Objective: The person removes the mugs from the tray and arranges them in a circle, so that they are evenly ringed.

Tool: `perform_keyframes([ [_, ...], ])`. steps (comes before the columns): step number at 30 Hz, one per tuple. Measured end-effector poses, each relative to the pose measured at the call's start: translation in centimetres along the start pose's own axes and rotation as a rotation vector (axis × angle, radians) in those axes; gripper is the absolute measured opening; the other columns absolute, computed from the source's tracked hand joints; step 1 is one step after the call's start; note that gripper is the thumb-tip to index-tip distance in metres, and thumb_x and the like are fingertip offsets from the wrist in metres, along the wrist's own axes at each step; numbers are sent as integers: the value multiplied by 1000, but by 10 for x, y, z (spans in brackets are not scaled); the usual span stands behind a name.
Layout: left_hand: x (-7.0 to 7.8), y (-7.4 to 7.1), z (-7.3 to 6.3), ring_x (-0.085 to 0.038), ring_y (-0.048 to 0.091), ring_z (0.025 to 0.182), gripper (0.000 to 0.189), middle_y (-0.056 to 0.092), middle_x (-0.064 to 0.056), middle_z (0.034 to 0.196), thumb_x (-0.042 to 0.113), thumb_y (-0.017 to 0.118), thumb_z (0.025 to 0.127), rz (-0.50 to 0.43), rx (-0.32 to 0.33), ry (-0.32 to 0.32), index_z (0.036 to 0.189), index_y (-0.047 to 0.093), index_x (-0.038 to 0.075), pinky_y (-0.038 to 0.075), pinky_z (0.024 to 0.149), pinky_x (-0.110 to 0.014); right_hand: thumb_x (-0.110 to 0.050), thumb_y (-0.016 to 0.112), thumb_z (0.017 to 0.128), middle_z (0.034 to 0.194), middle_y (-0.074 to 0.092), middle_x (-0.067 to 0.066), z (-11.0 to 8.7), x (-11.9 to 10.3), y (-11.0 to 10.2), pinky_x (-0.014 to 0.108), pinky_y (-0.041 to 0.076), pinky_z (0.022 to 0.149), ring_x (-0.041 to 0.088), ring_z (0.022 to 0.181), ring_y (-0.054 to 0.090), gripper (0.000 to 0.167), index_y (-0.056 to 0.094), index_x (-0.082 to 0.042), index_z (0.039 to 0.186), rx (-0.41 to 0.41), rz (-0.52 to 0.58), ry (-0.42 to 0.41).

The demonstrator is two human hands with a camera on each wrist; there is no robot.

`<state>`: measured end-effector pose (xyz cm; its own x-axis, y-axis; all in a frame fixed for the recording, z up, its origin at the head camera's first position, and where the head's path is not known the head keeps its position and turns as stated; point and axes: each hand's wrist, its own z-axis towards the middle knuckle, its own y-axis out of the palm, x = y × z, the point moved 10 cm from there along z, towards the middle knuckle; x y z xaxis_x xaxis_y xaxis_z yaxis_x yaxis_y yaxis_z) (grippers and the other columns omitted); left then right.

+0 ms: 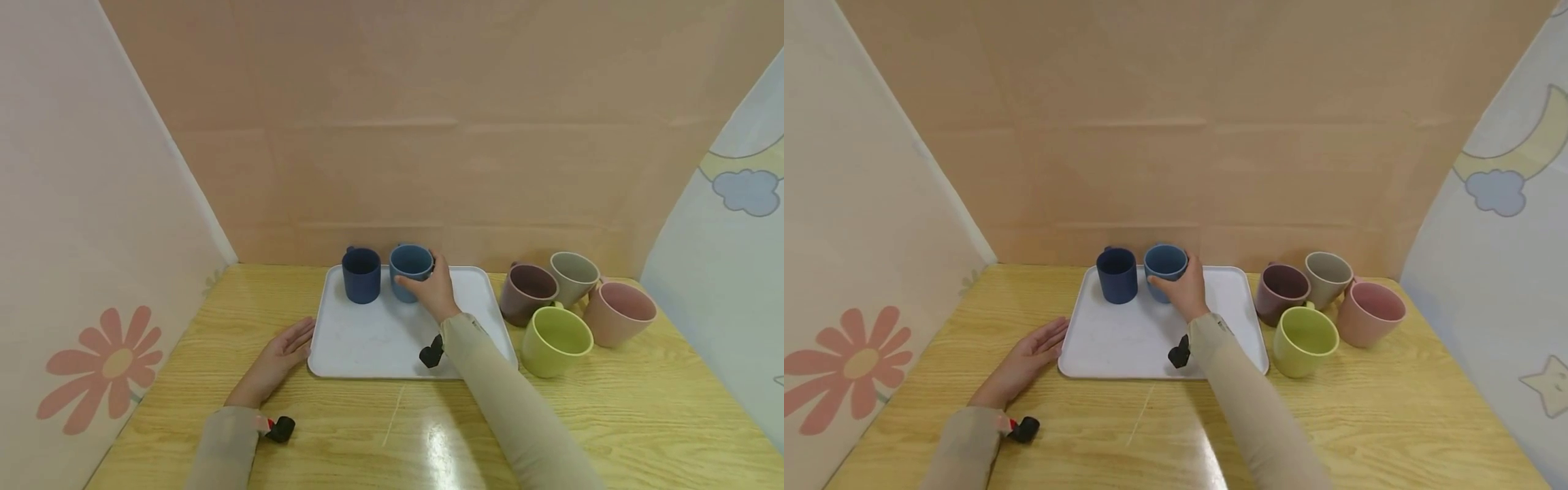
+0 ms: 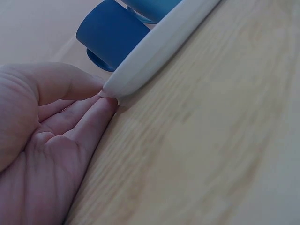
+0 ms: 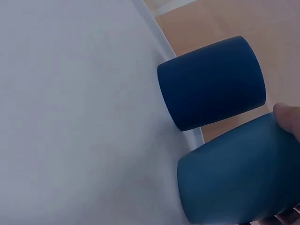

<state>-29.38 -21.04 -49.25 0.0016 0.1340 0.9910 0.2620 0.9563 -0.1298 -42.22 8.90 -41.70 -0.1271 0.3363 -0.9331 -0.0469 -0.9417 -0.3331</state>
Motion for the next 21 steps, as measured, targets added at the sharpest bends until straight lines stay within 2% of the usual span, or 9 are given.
perform_keyframes([
  [9,2,2,0,-30,26,150,66,27,-17,164,10,57,104,-24,-12,4,160,23,0,36,102,-8,-30,93,74,149,47,10,-7,3,-7,48,40,113,28,138,45,99,36,-10,153,40,-32,27],
  [16,1,2,1,-30,26,150,66,27,-16,164,12,57,104,-11,-11,4,160,24,1,35,102,-8,-30,95,71,144,52,11,-27,2,-19,50,45,107,29,133,49,96,43,-10,149,60,-36,16],
  [21,0,2,0,-28,28,150,66,29,-14,164,15,58,105,-6,-4,-6,160,25,3,35,102,-7,-34,95,70,143,53,10,-48,-1,-33,50,47,104,28,132,50,99,43,-11,150,42,-56,25],
])
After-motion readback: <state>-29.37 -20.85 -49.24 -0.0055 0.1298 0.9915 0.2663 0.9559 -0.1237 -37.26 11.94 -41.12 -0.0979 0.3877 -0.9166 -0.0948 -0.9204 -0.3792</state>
